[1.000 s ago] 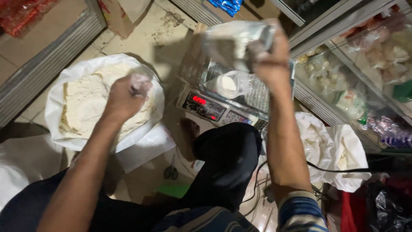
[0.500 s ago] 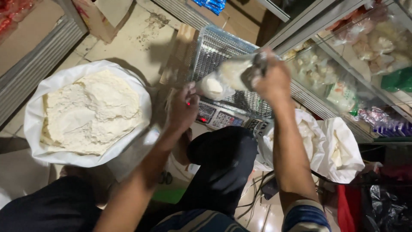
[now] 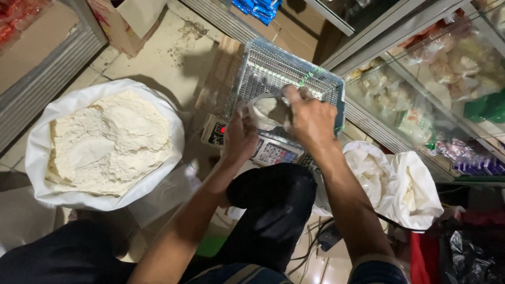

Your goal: Scooping flour from a large bulk sack into smaller plastic bags and weighing them on a digital scale for portioning.

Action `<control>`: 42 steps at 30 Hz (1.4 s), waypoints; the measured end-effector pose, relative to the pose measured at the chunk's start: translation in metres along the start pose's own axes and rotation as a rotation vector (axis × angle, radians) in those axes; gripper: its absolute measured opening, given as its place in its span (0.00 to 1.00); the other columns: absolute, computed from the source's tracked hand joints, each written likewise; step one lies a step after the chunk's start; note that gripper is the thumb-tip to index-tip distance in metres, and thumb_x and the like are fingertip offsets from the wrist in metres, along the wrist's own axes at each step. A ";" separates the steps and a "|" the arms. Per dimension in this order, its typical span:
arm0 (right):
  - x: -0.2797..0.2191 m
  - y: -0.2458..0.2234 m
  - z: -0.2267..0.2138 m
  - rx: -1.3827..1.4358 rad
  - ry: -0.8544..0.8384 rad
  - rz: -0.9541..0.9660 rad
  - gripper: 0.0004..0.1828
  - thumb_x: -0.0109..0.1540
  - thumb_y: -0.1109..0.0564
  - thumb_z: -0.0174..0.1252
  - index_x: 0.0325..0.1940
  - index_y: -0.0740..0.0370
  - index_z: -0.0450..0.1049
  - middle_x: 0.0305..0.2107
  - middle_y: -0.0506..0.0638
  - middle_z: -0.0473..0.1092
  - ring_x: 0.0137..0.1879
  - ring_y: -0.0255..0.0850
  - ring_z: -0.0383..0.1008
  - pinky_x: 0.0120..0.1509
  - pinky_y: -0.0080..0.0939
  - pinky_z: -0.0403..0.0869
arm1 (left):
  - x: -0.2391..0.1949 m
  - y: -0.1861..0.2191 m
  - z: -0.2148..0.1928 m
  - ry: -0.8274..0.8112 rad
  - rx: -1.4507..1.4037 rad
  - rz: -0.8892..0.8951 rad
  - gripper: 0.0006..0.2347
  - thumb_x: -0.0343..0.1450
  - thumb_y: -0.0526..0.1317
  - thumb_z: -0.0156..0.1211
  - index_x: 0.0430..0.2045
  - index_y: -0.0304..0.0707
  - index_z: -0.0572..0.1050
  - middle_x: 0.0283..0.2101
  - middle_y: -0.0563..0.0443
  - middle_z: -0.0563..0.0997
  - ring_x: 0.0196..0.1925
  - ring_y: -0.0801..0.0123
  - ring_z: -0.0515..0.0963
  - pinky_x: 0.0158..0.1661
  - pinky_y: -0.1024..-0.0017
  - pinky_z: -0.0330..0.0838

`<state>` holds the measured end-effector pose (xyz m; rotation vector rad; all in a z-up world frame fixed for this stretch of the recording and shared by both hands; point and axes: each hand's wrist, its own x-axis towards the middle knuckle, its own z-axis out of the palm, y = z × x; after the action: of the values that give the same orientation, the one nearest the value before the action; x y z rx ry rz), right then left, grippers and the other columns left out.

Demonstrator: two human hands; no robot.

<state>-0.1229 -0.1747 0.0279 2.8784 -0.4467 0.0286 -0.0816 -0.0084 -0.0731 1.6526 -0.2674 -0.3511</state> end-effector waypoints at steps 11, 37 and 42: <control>0.012 -0.019 -0.002 0.151 -0.053 0.133 0.27 0.58 0.52 0.62 0.60 0.46 0.63 0.43 0.61 0.77 0.43 0.67 0.81 0.49 0.67 0.76 | -0.010 0.011 -0.010 -0.075 -0.252 0.047 0.29 0.69 0.28 0.46 0.70 0.25 0.54 0.63 0.15 0.68 0.66 0.30 0.69 0.61 0.40 0.68; -0.010 0.037 -0.007 0.961 -0.060 0.546 0.19 0.58 0.57 0.60 0.52 0.63 0.73 0.41 0.66 0.75 0.48 0.59 0.77 0.47 0.58 0.74 | 0.003 0.003 -0.049 -0.098 -0.078 0.045 0.26 0.71 0.32 0.43 0.70 0.34 0.59 0.62 0.26 0.74 0.64 0.43 0.75 0.60 0.50 0.73; -0.021 0.023 -0.040 1.005 -0.081 0.581 0.32 0.62 0.55 0.58 0.67 0.75 0.64 0.55 0.77 0.68 0.61 0.72 0.70 0.62 0.66 0.72 | 0.005 0.010 -0.098 -0.099 0.115 0.068 0.24 0.71 0.34 0.43 0.66 0.40 0.67 0.55 0.35 0.81 0.59 0.50 0.80 0.56 0.54 0.76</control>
<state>-0.1493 -0.1806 0.0704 3.5273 -1.6786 0.3151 -0.0397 0.0791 -0.0548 1.7373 -0.4236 -0.3728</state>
